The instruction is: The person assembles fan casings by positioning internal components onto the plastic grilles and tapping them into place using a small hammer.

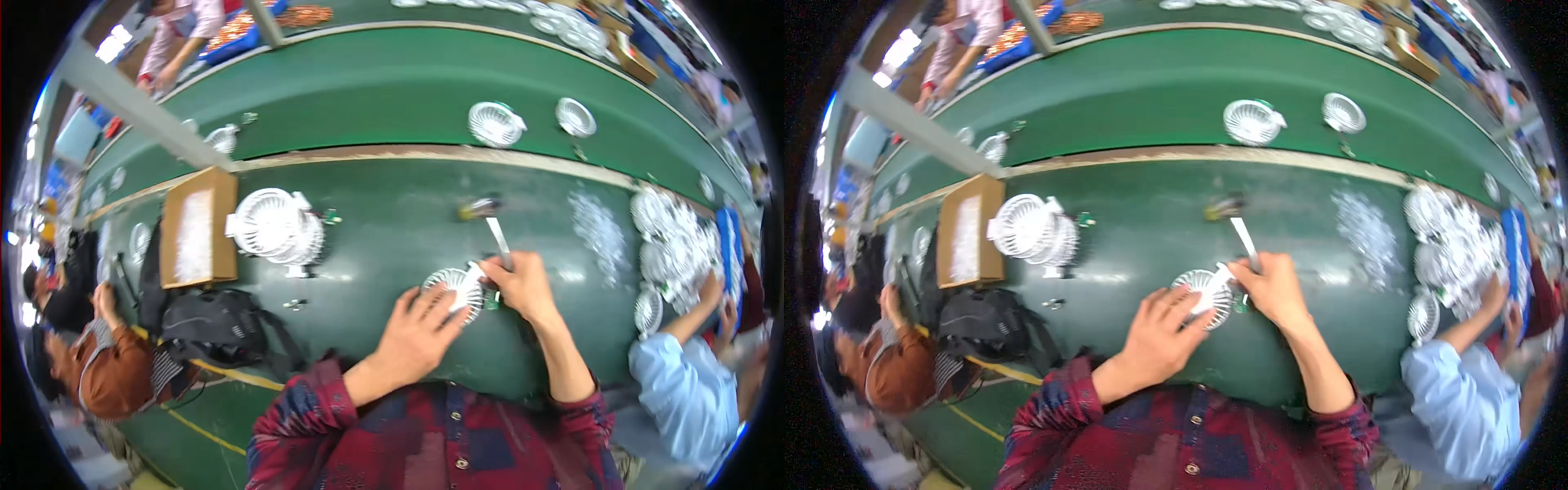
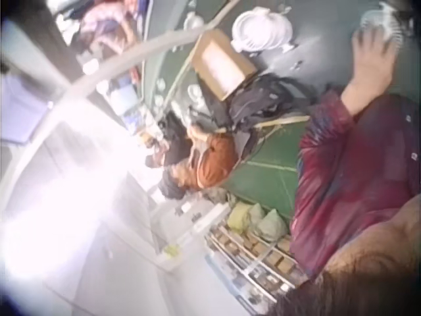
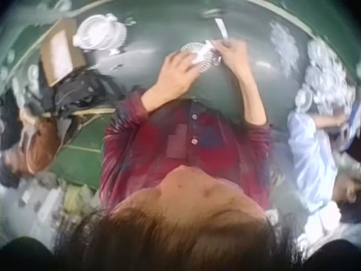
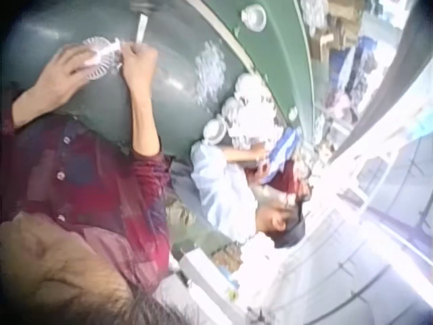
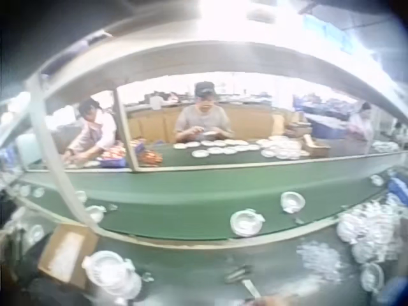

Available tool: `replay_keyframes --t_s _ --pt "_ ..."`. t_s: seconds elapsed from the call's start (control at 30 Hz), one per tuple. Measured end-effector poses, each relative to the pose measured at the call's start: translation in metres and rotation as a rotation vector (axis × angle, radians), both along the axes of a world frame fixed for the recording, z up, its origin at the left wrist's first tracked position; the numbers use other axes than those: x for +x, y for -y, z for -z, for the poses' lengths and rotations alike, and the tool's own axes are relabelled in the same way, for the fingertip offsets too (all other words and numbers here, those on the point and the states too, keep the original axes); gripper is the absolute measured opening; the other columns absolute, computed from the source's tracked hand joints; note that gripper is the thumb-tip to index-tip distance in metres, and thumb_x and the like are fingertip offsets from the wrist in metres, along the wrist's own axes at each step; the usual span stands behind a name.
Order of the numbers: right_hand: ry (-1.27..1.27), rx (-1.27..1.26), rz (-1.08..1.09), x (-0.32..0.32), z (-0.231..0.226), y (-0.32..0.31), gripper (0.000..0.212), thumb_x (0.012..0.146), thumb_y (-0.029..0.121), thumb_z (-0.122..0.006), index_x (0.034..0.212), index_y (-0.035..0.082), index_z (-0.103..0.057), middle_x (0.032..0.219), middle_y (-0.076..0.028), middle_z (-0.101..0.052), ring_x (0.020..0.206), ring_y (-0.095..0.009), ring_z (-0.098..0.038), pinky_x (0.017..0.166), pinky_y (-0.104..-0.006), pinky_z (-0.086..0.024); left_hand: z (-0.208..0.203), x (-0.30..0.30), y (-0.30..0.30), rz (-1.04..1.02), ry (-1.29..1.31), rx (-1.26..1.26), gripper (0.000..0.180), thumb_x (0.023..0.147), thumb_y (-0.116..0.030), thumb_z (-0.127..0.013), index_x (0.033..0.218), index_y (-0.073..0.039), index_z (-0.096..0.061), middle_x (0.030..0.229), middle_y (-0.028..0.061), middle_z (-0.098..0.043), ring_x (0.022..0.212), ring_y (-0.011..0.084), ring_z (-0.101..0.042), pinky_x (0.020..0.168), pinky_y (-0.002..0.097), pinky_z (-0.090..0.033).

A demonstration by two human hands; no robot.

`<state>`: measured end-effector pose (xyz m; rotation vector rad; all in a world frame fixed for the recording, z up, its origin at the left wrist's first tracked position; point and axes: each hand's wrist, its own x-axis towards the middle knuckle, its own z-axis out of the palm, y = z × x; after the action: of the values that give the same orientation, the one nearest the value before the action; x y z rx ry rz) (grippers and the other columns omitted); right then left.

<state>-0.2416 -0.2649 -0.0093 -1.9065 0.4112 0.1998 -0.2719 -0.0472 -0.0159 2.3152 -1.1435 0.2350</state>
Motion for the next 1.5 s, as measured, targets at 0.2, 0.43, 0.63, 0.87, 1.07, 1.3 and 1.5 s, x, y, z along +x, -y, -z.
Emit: replay_keyframes --t_s 0.2,0.43,0.63,0.87,1.07,1.3,1.5 --pt "0.266 -0.338 -0.073 -0.027 -0.026 0.011 0.025 0.087 0.012 -0.069 0.107 -0.004 -0.066 0.080 -0.012 -0.061 0.059 -0.015 -0.056 0.052 -0.0323 -0.044 -0.005 0.005 0.007 -0.013 0.005 0.002 0.036 0.077 -0.008 -0.071 0.112 -0.005 -0.066 0.118 0.0144 -0.058 0.115 0.0364 -0.053 0.092 0.0476 -0.047" --pt "0.618 -0.392 0.071 -0.082 -0.039 0.010 0.032 0.098 0.006 -0.050 0.127 -0.005 -0.056 0.071 -0.004 -0.057 0.051 -0.007 -0.049 0.046 -0.0225 -0.039 -0.002 0.000 0.008 0.030 -0.042 -0.025 0.042 0.075 -0.003 -0.060 0.117 0.000 -0.063 0.124 0.0184 -0.055 0.119 0.0388 -0.049 0.098 0.0529 -0.043" --pt "0.269 -0.373 0.002 -0.078 -0.014 0.035 0.021 0.096 0.015 -0.058 0.106 -0.002 -0.063 0.067 -0.010 -0.060 0.059 -0.014 -0.057 0.055 -0.0302 -0.046 -0.006 -0.001 -0.001 0.021 -0.093 -0.050 0.038 0.075 -0.008 -0.070 0.112 -0.005 -0.065 0.120 0.0139 -0.055 0.116 0.0357 -0.050 0.095 0.0499 -0.043" --pt "0.231 -0.630 0.352 -0.017 -0.018 0.103 0.022 0.086 0.018 -0.067 0.087 -0.003 -0.062 0.068 -0.023 -0.058 0.062 -0.041 -0.055 0.059 -0.0452 -0.043 -0.029 0.007 0.002 -0.024 -0.165 -0.137 0.045 0.068 -0.012 -0.080 0.109 -0.006 -0.064 0.115 0.0136 -0.057 0.107 0.0337 -0.055 0.084 0.0427 -0.044" --pt "0.291 -0.845 0.164 0.017 0.002 0.125 0.019 0.082 0.008 -0.065 0.100 0.002 -0.066 0.086 -0.027 -0.060 0.083 -0.046 -0.059 0.074 -0.0509 -0.047 -0.040 0.011 0.005 -0.092 -0.137 -0.062 0.046 0.071 -0.017 -0.079 0.112 -0.006 -0.062 0.117 0.0146 -0.056 0.099 0.0331 -0.055 0.079 0.0421 -0.041" --pt "0.331 -1.061 0.116 0.018 0.011 0.133 0.015 0.090 0.012 -0.061 0.090 -0.003 -0.057 0.083 -0.024 -0.056 0.077 -0.045 -0.056 0.068 -0.0496 -0.044 -0.036 0.012 0.012 -0.145 -0.151 0.014 0.060 0.073 -0.035 -0.078 0.118 -0.001 -0.058 0.120 0.0157 -0.054 0.102 0.0337 -0.053 0.079 0.0431 -0.040" --pt "0.349 -0.637 0.264 -0.006 -0.028 0.103 0.015 0.088 0.013 -0.064 0.092 -0.002 -0.062 0.068 -0.009 -0.058 0.061 -0.023 -0.053 0.058 -0.0380 -0.040 -0.023 0.013 0.023 -0.190 -0.166 0.208 0.080 0.069 -0.049 -0.077 0.124 0.003 -0.052 0.121 0.0169 -0.053 0.104 0.0336 -0.052 0.081 0.0436 -0.041"
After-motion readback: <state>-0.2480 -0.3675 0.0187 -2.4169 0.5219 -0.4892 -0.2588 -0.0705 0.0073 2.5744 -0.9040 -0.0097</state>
